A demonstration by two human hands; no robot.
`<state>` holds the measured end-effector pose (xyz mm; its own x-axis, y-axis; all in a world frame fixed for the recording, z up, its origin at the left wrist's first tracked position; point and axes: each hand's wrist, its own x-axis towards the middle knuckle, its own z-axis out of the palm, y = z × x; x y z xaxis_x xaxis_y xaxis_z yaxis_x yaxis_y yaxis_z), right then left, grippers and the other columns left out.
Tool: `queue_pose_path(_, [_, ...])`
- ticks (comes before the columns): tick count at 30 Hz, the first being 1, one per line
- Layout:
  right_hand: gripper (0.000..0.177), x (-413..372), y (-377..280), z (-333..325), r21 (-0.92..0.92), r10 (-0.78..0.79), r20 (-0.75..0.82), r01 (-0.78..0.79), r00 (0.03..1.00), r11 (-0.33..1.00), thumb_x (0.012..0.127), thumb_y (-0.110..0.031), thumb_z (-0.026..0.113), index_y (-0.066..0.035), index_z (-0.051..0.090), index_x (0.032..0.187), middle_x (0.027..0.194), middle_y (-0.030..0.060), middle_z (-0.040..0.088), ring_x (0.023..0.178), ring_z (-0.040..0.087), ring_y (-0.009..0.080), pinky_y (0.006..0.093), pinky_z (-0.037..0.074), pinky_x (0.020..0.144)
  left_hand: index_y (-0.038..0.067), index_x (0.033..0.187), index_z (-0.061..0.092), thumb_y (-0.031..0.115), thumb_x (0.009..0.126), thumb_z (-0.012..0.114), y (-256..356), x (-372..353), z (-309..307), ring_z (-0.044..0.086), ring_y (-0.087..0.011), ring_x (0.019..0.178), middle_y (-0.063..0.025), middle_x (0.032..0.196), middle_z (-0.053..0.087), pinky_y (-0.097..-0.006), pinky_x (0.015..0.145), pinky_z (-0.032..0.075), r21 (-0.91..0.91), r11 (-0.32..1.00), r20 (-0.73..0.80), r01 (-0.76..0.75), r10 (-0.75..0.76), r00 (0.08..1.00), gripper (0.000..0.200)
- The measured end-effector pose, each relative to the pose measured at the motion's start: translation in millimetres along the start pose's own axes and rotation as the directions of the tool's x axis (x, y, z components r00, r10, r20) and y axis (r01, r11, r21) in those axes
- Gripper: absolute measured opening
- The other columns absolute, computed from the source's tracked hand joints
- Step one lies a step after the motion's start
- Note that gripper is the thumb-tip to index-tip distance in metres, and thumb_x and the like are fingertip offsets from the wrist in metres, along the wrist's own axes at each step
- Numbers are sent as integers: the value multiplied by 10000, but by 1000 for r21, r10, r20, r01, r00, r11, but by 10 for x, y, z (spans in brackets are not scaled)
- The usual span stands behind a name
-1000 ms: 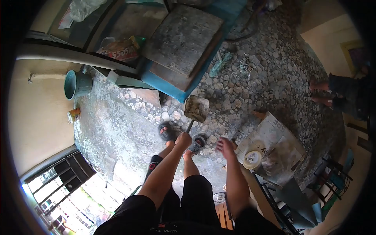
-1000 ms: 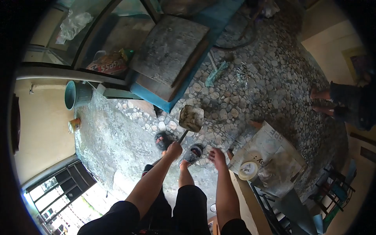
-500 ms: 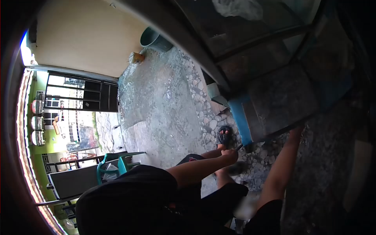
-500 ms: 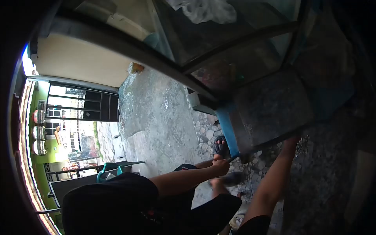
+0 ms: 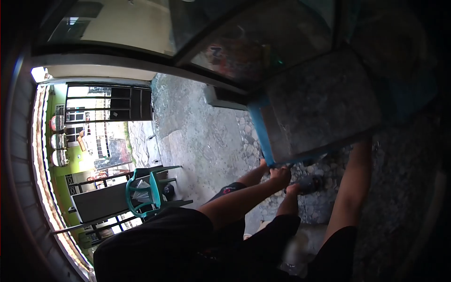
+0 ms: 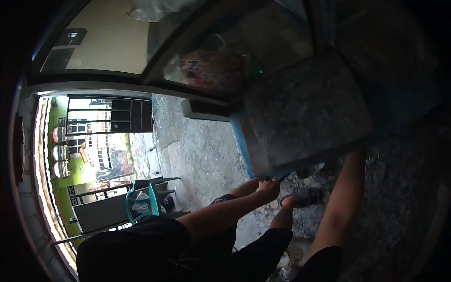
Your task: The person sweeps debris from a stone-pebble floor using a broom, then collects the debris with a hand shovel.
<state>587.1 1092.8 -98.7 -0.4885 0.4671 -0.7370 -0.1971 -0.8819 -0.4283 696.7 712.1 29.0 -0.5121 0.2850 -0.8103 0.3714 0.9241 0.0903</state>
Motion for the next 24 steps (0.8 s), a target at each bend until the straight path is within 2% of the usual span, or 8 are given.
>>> queue_pose_path(5, [252,112,-60,-303,-70,1,-2,-1,1000,998,786,-115,531,-30,521,1022,915,96,534,803,536,189,290,494,665,-3,979,562,168,790,490,-33,234,363,567,-320,937,-154,1019,566,-510,723,419,133,991,50,-18,11,999,266])
queue_pose_path(8, [249,159,-151,-818,-500,-249,193,313,949,807,776,-95,541,-28,521,1015,905,95,526,795,532,181,282,498,652,14,966,587,163,781,505,-28,243,321,568,-303,932,-159,1065,549,-495,668,444,119,991,28,-52,49,998,251])
queue_pose_path(9, [249,144,-204,-917,-360,-149,154,196,977,912,772,-88,544,-28,521,1013,902,95,524,792,530,178,279,499,648,-4,985,570,168,791,499,-10,241,278,561,-312,955,-163,1057,552,-490,709,437,126,991,36,-41,37,999,269])
queue_pose_path(10, [222,55,-321,-933,164,336,-1,-331,942,929,764,-101,550,-13,525,966,902,91,504,769,528,182,269,497,650,-23,1004,552,174,802,492,20,199,206,553,-321,978,-168,1050,556,-485,750,430,129,991,49,-29,23,999,289])
queue_pose_path(13, [153,-140,-571,-1030,322,651,29,-624,758,712,741,-108,562,-14,518,853,894,97,485,736,529,181,259,500,618,-5,975,577,168,786,494,8,230,273,553,-316,979,-162,1062,553,-476,764,429,120,993,90,-10,0,996,270])
queue_pose_path(18, [95,-815,-640,-823,-20,461,11,-461,887,887,686,-48,530,-13,464,745,755,92,489,624,516,160,212,489,501,27,1036,575,173,798,508,34,359,448,543,-330,997,-135,1066,564,-473,816,396,-44,984,14,175,-174,985,288])
queue_pose_path(20, [89,-696,-761,-1053,493,761,-116,-628,639,602,674,-37,503,-20,459,750,741,91,490,608,505,161,230,488,507,-24,1027,537,180,787,507,137,173,104,539,-305,1017,-177,1064,559,-483,797,417,81,996,148,44,-56,987,317])
queue_pose_path(24, [150,-615,-769,-1533,270,463,-74,-429,883,862,739,-120,581,-19,477,776,734,94,499,628,504,187,277,502,553,40,1011,593,170,792,507,159,247,218,542,-306,1001,-112,1069,562,-463,757,409,79,996,128,32,-42,991,268])
